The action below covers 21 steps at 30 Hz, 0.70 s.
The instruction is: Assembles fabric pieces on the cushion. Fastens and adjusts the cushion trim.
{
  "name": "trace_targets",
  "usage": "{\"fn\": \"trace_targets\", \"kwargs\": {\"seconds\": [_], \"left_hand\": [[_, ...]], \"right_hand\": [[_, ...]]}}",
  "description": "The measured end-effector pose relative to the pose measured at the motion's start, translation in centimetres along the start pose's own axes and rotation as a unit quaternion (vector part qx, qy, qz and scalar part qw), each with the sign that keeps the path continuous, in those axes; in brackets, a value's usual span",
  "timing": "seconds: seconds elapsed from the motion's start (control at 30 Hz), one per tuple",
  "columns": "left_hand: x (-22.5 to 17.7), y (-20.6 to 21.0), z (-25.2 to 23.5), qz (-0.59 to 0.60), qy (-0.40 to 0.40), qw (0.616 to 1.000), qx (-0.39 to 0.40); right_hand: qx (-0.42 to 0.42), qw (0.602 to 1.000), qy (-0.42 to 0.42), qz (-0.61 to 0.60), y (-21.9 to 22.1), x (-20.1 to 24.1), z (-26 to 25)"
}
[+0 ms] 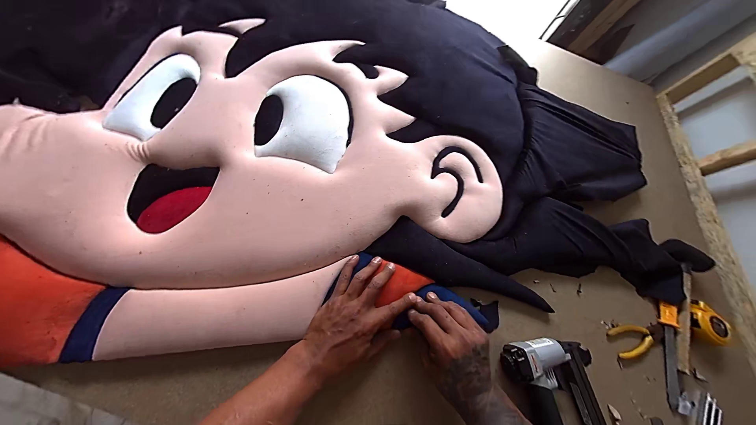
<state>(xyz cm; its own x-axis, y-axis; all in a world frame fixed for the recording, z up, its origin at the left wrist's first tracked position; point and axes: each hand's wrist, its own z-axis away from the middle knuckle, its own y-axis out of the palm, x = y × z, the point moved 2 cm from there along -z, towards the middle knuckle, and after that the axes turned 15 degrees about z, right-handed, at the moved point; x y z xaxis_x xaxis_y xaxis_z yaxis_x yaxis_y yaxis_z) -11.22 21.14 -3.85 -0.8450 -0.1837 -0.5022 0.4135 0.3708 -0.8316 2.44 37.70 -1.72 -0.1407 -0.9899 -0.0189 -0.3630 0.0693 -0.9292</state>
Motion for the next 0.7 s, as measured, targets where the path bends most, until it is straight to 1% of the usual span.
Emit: {"fn": "trace_targets", "kwargs": {"seconds": [0.13,0.23,0.33,0.43,0.57,0.7], "left_hand": [[-0.2,-0.2,-0.1,-0.010,0.014,1.000,-0.004],[-0.3,-0.3,-0.1,-0.023,0.022,0.999,0.000],[-0.5,-0.3,0.0,-0.034,0.023,0.999,0.003],[-0.5,-0.5,0.0,-0.045,0.026,0.999,0.001],[-0.4,-0.5,0.1,-0.056,0.034,0.998,-0.005],[-0.4,-0.6,0.2,-0.064,0.003,0.998,0.017]], "right_hand": [[-0.026,0.998,0.044,-0.019,-0.1,0.8,0.7],[-0.049,0.997,0.055,-0.025,0.3,1.1,1.1],[-0.042,0.997,0.058,-0.025,-0.4,1.2,1.9],[-0.049,0.996,0.073,-0.032,-2.3,1.2,3.9],[-0.047,0.995,0.088,-0.032,-4.0,1.3,8.1],[-0.025,0.994,0.099,-0.041,-5.2,2.0,11.0]]}}
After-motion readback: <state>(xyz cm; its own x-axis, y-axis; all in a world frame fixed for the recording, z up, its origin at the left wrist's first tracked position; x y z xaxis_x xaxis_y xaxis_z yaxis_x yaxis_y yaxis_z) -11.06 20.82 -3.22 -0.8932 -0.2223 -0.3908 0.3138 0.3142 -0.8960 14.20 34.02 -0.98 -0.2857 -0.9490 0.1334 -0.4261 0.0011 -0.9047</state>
